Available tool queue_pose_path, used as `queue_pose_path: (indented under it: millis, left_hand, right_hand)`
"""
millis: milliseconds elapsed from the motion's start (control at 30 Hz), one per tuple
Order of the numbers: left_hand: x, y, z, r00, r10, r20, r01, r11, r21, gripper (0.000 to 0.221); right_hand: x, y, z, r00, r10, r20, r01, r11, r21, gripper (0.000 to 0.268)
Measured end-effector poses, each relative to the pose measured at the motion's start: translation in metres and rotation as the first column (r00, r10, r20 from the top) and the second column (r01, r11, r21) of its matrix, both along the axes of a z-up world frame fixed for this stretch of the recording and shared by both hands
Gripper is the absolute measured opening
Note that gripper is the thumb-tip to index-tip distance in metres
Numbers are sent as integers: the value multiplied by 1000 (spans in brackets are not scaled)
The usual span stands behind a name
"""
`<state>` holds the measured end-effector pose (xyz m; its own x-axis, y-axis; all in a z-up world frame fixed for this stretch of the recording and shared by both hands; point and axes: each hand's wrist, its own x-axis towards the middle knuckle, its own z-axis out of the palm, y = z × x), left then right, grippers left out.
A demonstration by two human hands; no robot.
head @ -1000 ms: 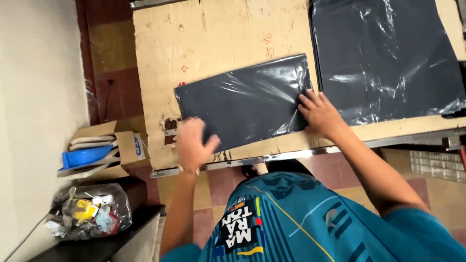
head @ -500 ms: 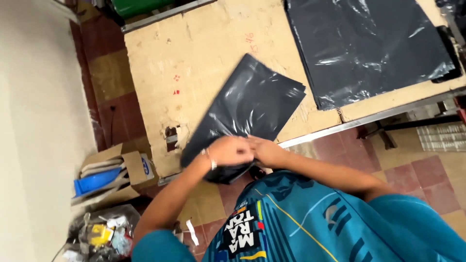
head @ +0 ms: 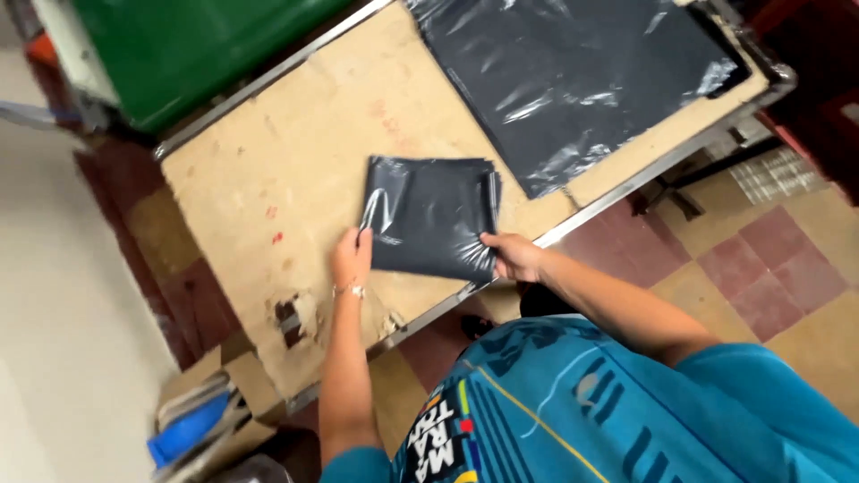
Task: The person is collecting plastic bags from the end of a production line, folding them, and stacking them into a storage crate.
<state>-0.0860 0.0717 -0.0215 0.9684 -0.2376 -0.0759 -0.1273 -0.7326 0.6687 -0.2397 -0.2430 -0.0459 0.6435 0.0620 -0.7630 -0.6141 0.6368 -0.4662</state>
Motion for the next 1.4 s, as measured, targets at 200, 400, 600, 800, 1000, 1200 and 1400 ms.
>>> queue_pose_path:
  millis: [200, 400, 600, 800, 1000, 1200, 1400]
  left_hand:
    - [-21, 42, 22, 938, 346, -5, -345, 935, 82, 32]
    - [-16, 109, 53, 917, 390, 81, -395, 866, 306, 31]
    - [-2, -58, 133, 885, 157, 438, -401, 735, 547, 57]
    - [-28, -299, 63, 919, -301, 253, 198, 910, 364, 91]
    - [-86, -378, 69, 913, -381, 146, 287, 855, 433, 91]
    - [-95, -387, 62, 924, -305, 231, 208, 907, 365, 93]
    - [-91, -396, 73, 913, -290, 288, 159, 901, 404, 90]
  right_hand:
    - [5, -52, 99, 948, 292, 127, -293, 956, -12, 39]
    - [53, -212, 138, 872, 473, 124, -189, 560, -807, 26]
    - [150, -384, 118, 907, 420, 26, 178, -327, -928, 53]
    - [238, -450, 105, 860, 166, -483, -369, -453, -812, 82]
    - [249, -460, 121, 800, 461, -385, -438, 9, -899, 90]
    - [228, -456, 126, 822, 503, -266, -327, 36, -944, 111]
    - [248, -442, 165, 885, 453, -106, -390, 599, -700, 61]
